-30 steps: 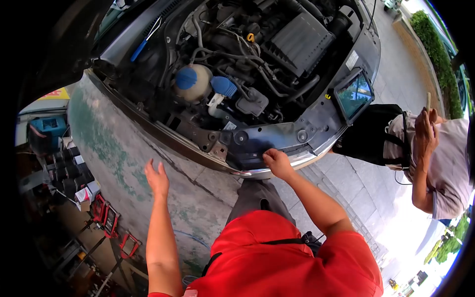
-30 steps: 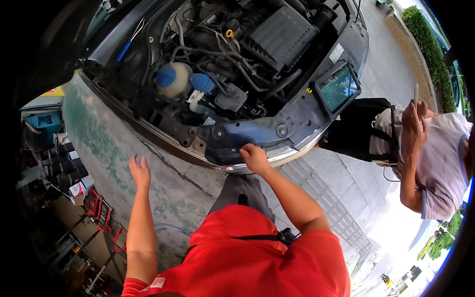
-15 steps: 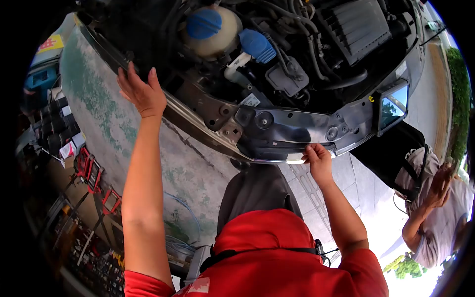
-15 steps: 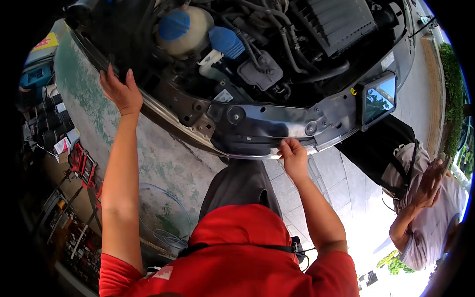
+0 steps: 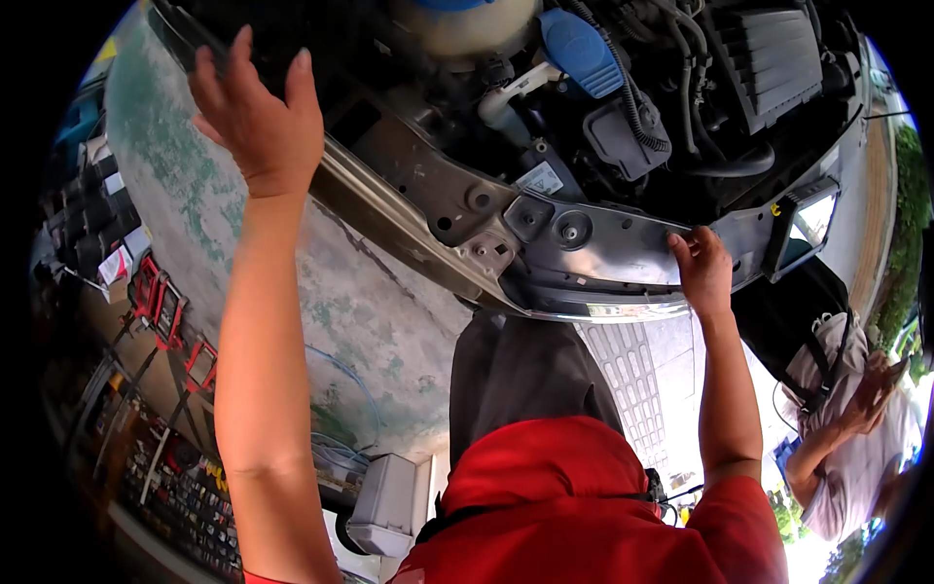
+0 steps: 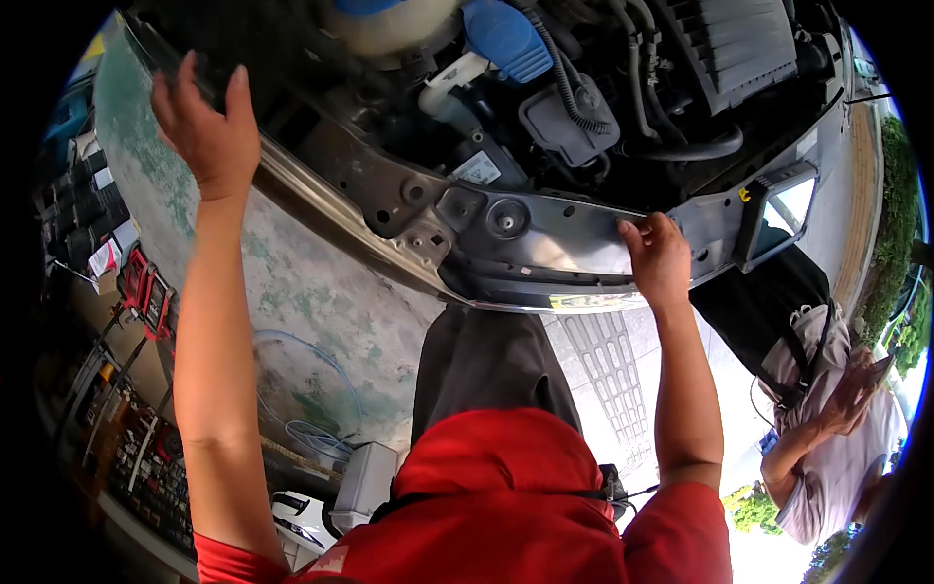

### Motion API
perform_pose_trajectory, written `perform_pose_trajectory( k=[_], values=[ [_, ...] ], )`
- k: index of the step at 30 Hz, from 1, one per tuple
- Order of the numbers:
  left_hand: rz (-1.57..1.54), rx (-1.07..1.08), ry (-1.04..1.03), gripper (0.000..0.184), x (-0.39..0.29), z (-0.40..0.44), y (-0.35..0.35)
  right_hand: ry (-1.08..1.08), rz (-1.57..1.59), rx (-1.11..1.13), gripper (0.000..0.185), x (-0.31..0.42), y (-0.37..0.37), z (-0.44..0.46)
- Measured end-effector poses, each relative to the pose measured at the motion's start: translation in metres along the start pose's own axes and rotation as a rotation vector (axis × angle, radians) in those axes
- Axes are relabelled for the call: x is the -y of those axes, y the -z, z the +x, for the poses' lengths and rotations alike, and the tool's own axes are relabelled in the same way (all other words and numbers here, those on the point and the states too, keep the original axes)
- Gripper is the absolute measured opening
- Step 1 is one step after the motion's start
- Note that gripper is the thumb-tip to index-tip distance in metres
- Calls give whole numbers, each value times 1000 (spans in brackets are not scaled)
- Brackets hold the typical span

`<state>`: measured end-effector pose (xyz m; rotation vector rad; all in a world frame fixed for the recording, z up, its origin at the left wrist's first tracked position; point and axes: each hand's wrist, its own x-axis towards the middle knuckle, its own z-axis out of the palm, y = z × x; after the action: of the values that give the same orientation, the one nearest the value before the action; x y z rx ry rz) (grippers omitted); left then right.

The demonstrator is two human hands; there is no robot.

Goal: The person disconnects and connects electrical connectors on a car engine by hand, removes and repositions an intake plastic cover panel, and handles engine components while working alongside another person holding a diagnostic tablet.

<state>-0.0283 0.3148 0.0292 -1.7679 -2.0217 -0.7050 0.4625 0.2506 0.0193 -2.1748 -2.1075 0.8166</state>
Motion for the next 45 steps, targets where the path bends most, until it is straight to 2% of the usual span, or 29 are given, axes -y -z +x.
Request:
perform_pose_trajectory(
  k=[5,7,8,11,20,24,26,30,37,45],
  values=[
    [-45,-38,-113,61,-8,13,-19,-72,-52,124,40,1,15,0],
    [-100,-75,-134,60,-11,8,-19,172,-423,-42,64,4,20,-3],
    [-134,-86,-112,59,-11,7,-18,170,-430,-47,64,1,17,-5],
    [-75,-70,-151,57,-4,8,-18,9,-391,64,87,-3,12,-7],
    [40,15,-153,55,-15,12,-12,-2,-260,13,89,-6,9,-10],
    [81,121,-81,56,-23,12,-9,-7,-171,27,91,-7,13,-11],
    [109,188,-58,56,-25,13,-9,-75,-192,-81,93,-13,16,-5],
    [107,247,-49,57,-26,15,-7,-217,-226,-22,107,-36,23,10],
    [61,326,-16,59,-27,21,-3,-218,-59,34,130,-31,32,13],
    [-18,412,-11,57,-25,27,2,-215,-31,89,136,-45,23,13]
  ],
)
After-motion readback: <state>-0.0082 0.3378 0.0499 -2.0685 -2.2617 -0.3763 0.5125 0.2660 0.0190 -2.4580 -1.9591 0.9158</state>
